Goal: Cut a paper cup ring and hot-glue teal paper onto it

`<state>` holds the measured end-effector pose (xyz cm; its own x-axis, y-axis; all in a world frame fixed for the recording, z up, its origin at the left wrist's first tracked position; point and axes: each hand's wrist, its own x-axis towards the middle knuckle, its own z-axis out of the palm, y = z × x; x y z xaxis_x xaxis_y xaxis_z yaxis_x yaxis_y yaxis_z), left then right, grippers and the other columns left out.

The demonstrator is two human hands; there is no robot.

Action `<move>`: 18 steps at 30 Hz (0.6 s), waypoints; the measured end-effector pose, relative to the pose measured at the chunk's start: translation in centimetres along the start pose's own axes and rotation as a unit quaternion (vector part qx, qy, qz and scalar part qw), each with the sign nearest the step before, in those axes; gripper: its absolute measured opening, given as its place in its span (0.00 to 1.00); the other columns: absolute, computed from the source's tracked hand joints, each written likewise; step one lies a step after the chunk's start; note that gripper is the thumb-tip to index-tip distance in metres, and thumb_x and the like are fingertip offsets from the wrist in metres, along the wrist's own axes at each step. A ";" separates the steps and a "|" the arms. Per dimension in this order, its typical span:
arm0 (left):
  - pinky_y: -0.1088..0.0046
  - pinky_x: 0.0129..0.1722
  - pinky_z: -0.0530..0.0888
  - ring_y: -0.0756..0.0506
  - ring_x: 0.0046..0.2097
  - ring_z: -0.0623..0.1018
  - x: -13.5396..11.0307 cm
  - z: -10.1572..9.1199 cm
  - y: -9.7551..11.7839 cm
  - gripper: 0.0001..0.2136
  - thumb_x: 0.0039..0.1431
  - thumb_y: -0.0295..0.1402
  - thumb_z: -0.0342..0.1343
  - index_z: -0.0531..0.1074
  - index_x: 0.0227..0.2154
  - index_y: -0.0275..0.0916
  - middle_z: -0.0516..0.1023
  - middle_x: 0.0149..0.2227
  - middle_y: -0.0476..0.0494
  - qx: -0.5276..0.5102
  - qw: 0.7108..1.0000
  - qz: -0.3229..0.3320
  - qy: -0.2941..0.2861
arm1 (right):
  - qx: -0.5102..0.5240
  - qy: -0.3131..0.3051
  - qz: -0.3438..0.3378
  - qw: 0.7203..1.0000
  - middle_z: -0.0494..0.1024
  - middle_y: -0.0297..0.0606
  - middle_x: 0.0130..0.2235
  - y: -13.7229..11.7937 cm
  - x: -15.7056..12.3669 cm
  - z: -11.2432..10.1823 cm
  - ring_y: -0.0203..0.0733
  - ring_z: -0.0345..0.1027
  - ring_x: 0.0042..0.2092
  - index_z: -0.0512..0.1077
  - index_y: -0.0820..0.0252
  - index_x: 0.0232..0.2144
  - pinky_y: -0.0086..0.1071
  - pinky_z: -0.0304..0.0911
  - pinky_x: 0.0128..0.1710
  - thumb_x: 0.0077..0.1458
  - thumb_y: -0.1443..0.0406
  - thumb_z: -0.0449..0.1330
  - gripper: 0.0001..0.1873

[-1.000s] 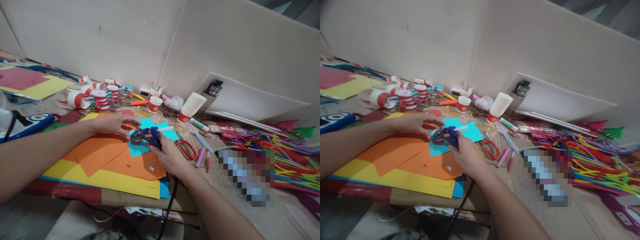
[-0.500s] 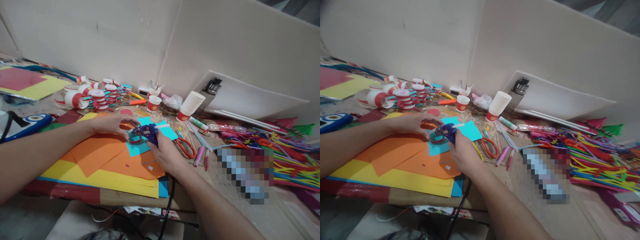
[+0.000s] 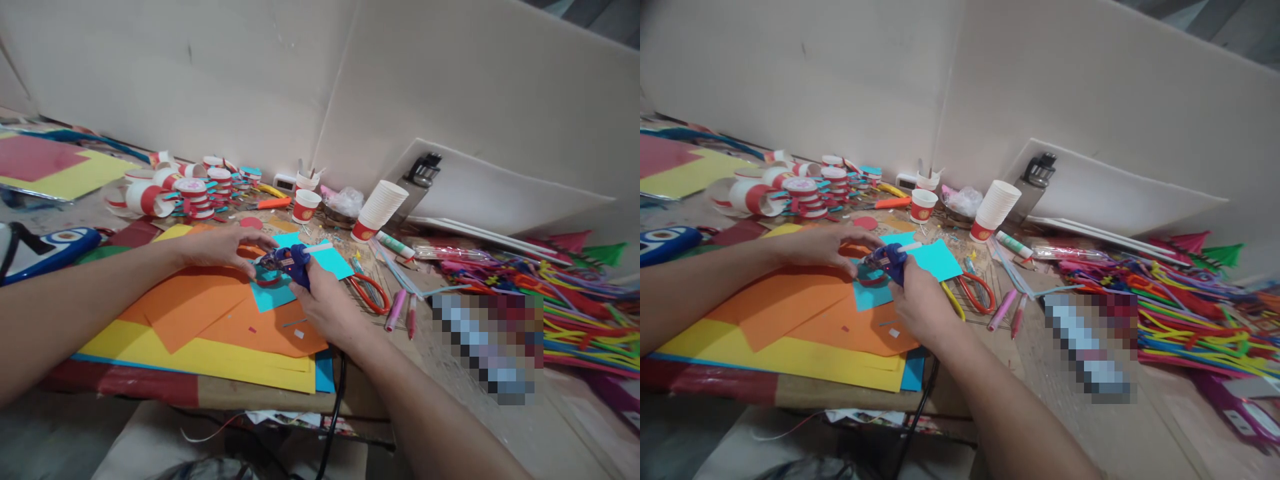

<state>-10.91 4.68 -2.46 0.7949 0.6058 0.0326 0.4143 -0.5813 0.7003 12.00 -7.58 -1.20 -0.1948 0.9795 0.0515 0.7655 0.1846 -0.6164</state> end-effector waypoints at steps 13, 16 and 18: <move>0.64 0.58 0.68 0.38 0.60 0.71 0.0 -0.1 0.0 0.31 0.48 0.42 0.66 0.69 0.57 0.45 0.73 0.58 0.42 0.017 1.000 -0.009 -0.004 | 0.003 -0.020 -0.006 1.000 0.78 0.46 0.43 0.1 -0.4 -0.5 0.46 0.70 0.40 0.66 0.59 0.52 0.32 0.58 0.33 0.59 0.62 0.55 0.18; 0.63 0.58 0.68 0.38 0.59 0.71 0.0 -0.1 0.1 0.31 0.48 0.41 0.66 0.69 0.57 0.45 0.73 0.58 0.42 0.016 1.000 -0.009 -0.001 | -0.002 -0.016 0.009 1.000 0.78 0.46 0.42 0.0 -0.4 -0.5 0.47 0.70 0.39 0.66 0.60 0.52 0.33 0.59 0.34 0.59 0.63 0.55 0.18; 0.63 0.58 0.69 0.38 0.59 0.71 0.0 -0.1 0.1 0.31 0.47 0.42 0.66 0.69 0.57 0.46 0.73 0.57 0.42 0.010 1.000 -0.008 0.002 | 0.000 -0.009 0.011 1.000 0.78 0.47 0.42 0.0 -0.2 -0.4 0.48 0.70 0.41 0.66 0.60 0.52 0.34 0.60 0.37 0.59 0.63 0.55 0.18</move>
<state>-10.89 4.65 -2.33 0.7864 0.6173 0.0234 0.4362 -0.5816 0.6866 12.23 -7.80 -0.91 -0.1885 0.9818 0.0233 0.7701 0.1624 -0.6169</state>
